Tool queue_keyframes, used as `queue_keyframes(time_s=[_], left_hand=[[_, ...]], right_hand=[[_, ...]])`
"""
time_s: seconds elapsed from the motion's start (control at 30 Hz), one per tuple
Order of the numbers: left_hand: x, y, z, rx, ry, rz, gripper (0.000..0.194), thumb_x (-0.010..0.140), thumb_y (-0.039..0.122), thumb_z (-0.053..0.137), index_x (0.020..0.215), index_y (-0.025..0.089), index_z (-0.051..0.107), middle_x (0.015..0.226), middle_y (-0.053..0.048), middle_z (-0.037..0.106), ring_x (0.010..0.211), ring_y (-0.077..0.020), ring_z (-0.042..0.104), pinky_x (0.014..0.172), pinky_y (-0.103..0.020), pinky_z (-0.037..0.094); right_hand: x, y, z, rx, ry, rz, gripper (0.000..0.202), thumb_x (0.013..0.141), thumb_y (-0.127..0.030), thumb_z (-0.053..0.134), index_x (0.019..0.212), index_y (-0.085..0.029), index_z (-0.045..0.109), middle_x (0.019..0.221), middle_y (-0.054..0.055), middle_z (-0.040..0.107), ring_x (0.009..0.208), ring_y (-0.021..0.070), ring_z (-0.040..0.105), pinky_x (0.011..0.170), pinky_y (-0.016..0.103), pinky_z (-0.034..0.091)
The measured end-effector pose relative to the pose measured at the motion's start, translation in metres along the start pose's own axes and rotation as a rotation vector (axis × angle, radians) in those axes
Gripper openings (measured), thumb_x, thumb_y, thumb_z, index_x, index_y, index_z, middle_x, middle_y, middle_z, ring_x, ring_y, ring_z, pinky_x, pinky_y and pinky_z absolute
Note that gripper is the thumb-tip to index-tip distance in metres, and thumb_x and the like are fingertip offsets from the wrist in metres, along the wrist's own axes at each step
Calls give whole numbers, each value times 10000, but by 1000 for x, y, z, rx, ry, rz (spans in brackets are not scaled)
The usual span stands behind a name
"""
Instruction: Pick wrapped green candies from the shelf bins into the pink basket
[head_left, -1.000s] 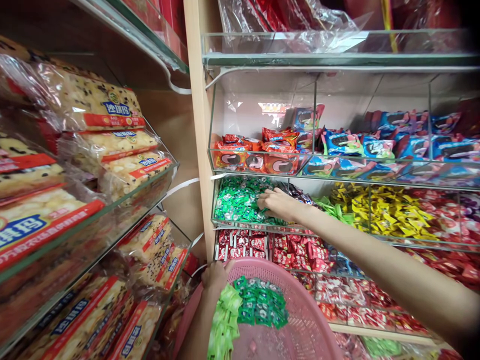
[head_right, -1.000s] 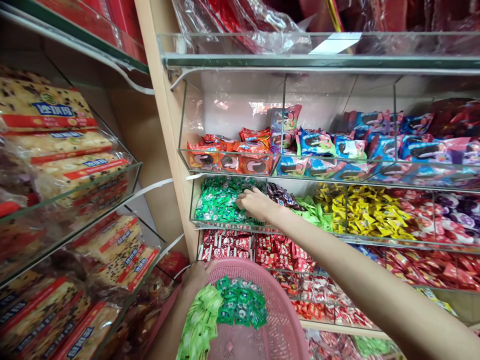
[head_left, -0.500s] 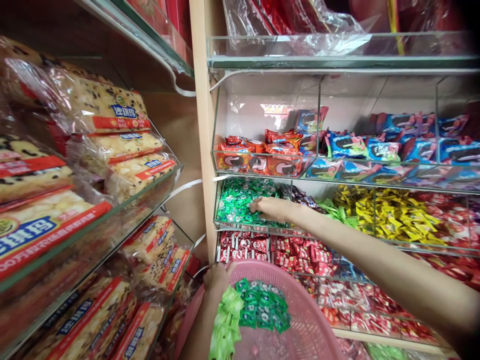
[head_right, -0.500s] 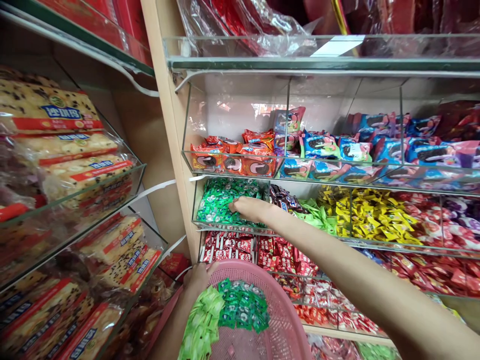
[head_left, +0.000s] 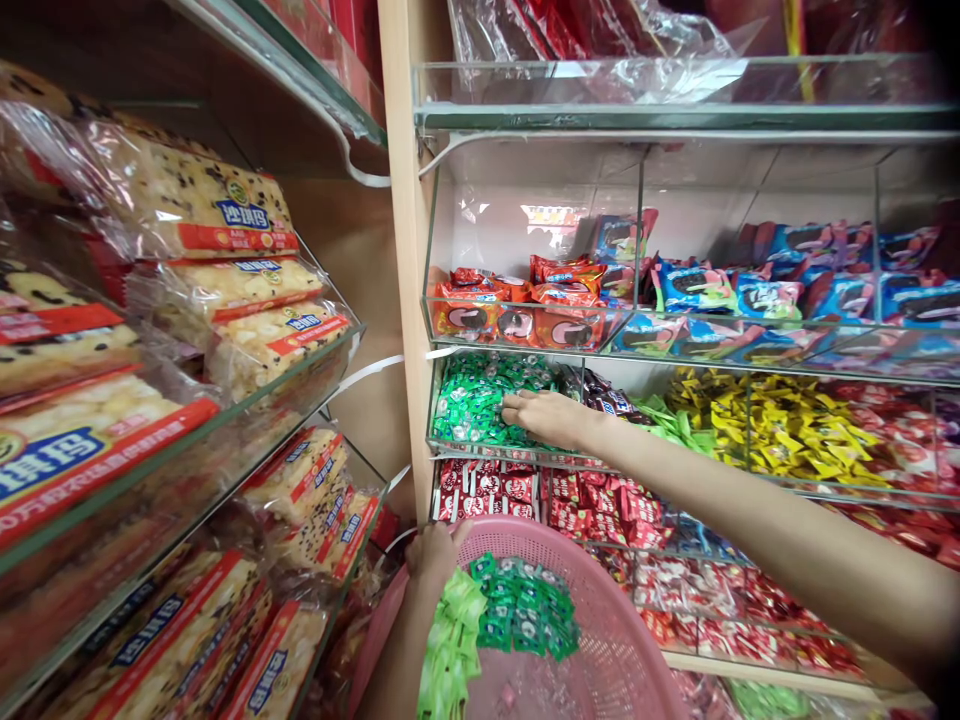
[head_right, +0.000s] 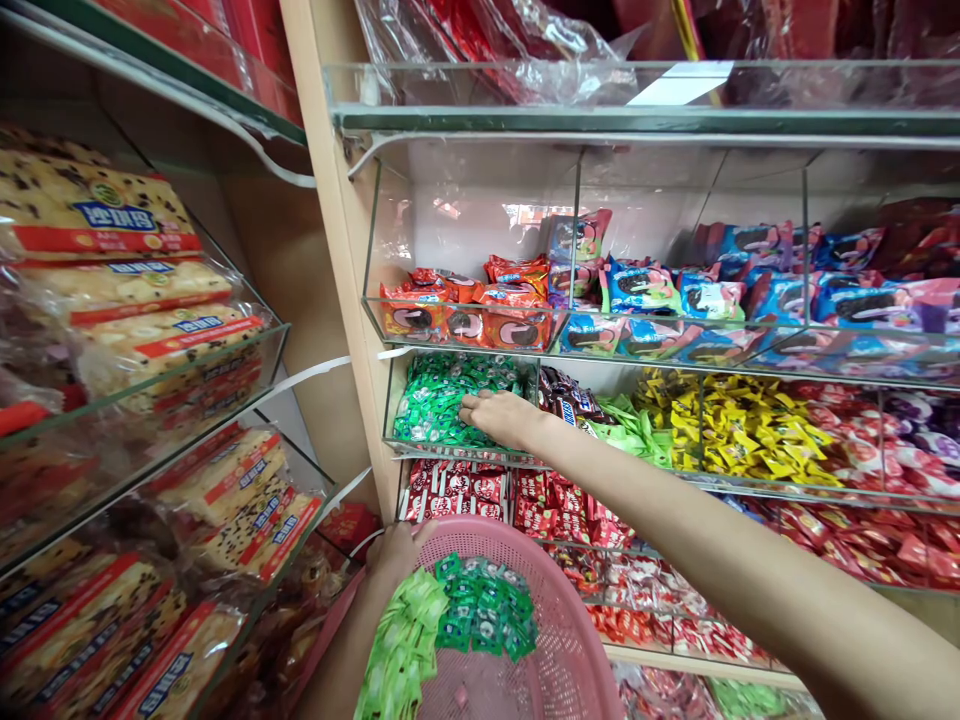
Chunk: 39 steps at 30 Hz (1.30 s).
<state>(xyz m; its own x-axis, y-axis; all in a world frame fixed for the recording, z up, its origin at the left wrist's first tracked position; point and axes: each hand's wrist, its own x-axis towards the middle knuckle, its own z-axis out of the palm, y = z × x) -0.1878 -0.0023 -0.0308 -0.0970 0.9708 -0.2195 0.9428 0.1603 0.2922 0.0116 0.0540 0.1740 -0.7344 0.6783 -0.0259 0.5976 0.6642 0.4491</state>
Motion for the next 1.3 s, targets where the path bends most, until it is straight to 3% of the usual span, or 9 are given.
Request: queue_keyframes(time_s=[0.33, 0.8, 1.07, 1.3], left_hand=[[1, 0, 0, 2, -14, -15, 687, 861, 626, 225, 1035, 133, 670, 1065, -189, 666, 1004, -317, 621, 811, -379, 453], [3, -2, 3, -3, 4, -3, 688, 856, 633, 228, 1008, 132, 676, 1041, -191, 675, 986, -325, 628, 785, -384, 458], [3, -1, 3, -5, 5, -4, 664, 864, 617, 242, 1001, 136, 678, 1042, -190, 677, 985, -322, 632, 787, -385, 463], [1, -2, 2, -13, -1, -10, 659, 862, 618, 248, 1010, 141, 678, 1052, -182, 676, 997, -319, 627, 793, -381, 464]], right_hand=[[4, -1, 9, -72, 41, -106, 231, 898, -79, 405, 1054, -152, 559, 1031, 83, 610, 928, 177, 575, 751, 277, 426], [2, -1, 9, -57, 87, -93, 188, 907, -117, 429, 1021, -167, 570, 1049, 86, 578, 976, 192, 549, 775, 298, 418], [8, -5, 6, 58, 24, -78, 360, 856, -26, 417, 1175, -171, 501, 1064, 88, 577, 1008, 189, 555, 845, 314, 407], [5, -1, 6, 27, 45, -64, 283, 839, -34, 432, 1074, -162, 526, 1063, 98, 564, 955, 194, 565, 774, 299, 430]])
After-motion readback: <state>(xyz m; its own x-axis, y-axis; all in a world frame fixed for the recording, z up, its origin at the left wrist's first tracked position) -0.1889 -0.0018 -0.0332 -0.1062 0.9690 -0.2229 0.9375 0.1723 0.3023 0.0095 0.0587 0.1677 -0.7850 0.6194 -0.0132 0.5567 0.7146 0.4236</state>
